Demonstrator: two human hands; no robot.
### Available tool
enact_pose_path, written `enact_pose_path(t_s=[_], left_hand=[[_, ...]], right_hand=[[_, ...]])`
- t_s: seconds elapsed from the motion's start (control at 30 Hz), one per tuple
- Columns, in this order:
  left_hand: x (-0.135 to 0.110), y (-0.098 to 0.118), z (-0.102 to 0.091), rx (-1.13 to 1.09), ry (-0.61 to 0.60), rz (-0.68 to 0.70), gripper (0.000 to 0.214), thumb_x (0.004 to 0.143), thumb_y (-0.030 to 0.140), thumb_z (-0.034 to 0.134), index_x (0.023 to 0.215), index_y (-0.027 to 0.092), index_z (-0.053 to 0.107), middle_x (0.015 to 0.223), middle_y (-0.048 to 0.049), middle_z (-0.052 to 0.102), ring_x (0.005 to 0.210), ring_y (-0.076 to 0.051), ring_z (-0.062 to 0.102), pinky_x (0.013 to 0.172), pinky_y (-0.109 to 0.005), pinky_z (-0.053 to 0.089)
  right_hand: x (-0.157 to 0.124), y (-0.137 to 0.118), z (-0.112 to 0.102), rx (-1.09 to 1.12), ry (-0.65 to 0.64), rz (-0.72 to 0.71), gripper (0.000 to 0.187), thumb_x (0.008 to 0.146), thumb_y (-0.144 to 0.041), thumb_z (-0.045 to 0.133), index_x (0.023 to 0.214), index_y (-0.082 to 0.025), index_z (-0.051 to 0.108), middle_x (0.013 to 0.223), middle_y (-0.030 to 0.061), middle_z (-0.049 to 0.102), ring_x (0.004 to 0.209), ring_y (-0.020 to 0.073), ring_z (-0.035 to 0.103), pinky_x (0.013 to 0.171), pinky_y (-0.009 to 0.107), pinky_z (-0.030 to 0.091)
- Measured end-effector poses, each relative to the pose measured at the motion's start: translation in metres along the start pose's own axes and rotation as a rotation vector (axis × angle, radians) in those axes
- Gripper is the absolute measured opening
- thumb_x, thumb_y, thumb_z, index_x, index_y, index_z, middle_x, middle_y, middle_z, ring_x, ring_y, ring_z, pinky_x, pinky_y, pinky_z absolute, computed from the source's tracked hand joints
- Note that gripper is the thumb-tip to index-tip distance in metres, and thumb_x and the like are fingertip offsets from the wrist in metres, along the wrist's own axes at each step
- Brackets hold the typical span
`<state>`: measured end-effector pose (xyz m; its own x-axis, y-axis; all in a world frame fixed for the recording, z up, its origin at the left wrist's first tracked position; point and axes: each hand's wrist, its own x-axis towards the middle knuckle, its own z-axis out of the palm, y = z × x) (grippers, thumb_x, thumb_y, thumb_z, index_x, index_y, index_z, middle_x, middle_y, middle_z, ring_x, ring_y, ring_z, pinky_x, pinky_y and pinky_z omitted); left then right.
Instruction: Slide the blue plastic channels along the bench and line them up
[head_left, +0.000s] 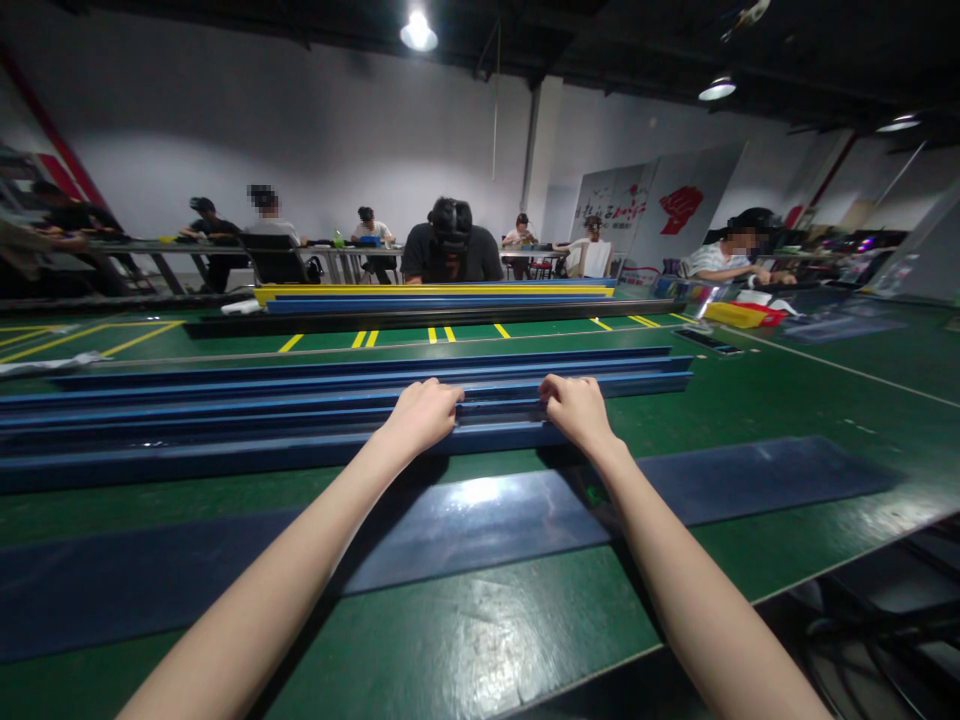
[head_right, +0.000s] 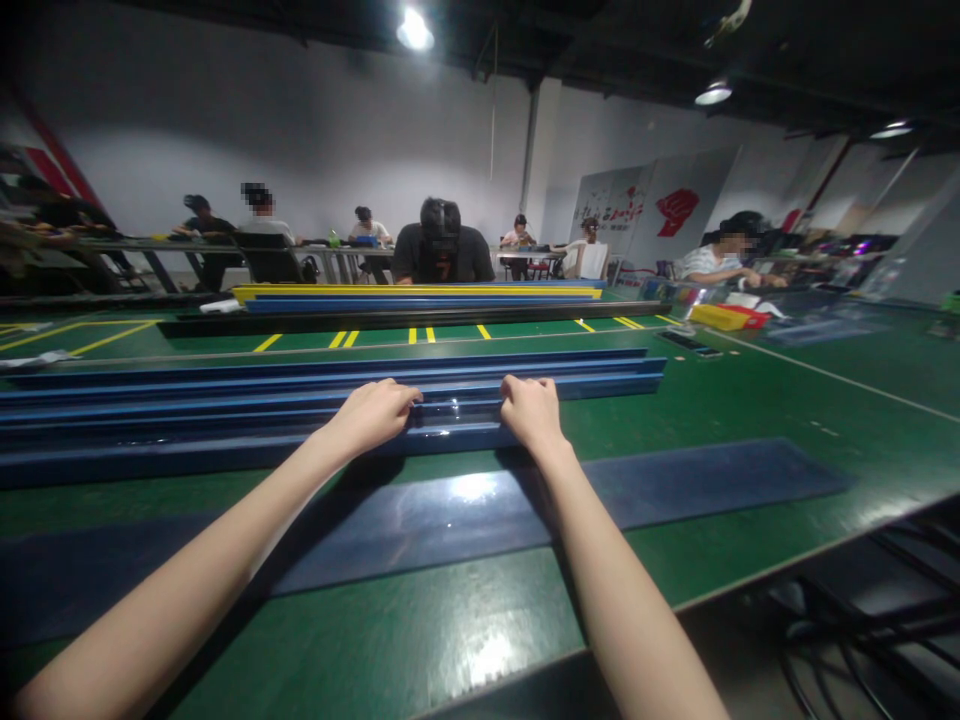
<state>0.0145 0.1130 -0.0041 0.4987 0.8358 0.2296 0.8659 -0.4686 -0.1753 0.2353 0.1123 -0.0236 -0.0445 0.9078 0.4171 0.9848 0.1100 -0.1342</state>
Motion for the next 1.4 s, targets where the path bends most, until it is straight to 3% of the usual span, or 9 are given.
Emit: enact_pose_path(t_s=[0.43,0.67,0.97,1.17,1.4], left_hand=[[0.001,0.006,0.007,-0.169,0.016,0.188,0.037,0.079,0.011,0.036,0.109,0.019,0.055,0.108,-0.0052,0.060,0.100,-0.018,0.052,0.084,-0.029,0.041],[0.001,0.002,0.005,-0.167,-0.043,0.093,0.036,0.078,0.013,0.039,0.106,0.025,0.057,0.102,-0.0030,0.063,0.097,-0.018,0.054,0.083,-0.028,0.041],[-0.001,0.000,-0.008,0.033,-0.037,-0.011,0.030,0.078,0.014,0.036,0.093,0.018,0.061,0.088,-0.0091,0.066,0.085,-0.023,0.059,0.068,-0.031,0.044],[-0.002,-0.001,-0.008,0.040,-0.010,0.026,0.028,0.078,0.013,0.037,0.093,0.018,0.059,0.094,-0.0082,0.065,0.090,-0.022,0.057,0.071,-0.030,0.044],[0.002,0.001,0.002,-0.142,0.005,0.185,0.034,0.079,0.012,0.036,0.106,0.019,0.056,0.108,-0.0049,0.061,0.100,-0.017,0.053,0.083,-0.027,0.041]], right_hand=[[-0.001,-0.009,0.003,0.168,-0.078,-0.218,0.032,0.070,-0.006,0.040,0.088,-0.020,0.062,0.086,0.0013,0.067,0.083,0.0144,0.057,0.075,0.023,0.033],[-0.001,-0.007,-0.003,0.097,-0.050,-0.111,0.026,0.072,-0.011,0.042,0.085,-0.021,0.063,0.085,0.0012,0.067,0.081,0.0154,0.058,0.073,0.024,0.033],[-0.001,0.000,-0.004,-0.044,0.005,-0.006,0.024,0.073,-0.014,0.042,0.083,-0.021,0.063,0.080,0.0038,0.068,0.078,0.0171,0.060,0.070,0.026,0.033],[-0.001,-0.001,-0.003,0.009,-0.010,-0.047,0.025,0.072,-0.012,0.042,0.083,-0.020,0.063,0.081,0.0040,0.068,0.080,0.0167,0.060,0.071,0.025,0.034],[0.001,0.004,0.001,0.208,-0.008,-0.089,0.029,0.069,-0.009,0.040,0.082,-0.021,0.063,0.081,-0.0004,0.069,0.081,0.0146,0.060,0.072,0.022,0.038]])
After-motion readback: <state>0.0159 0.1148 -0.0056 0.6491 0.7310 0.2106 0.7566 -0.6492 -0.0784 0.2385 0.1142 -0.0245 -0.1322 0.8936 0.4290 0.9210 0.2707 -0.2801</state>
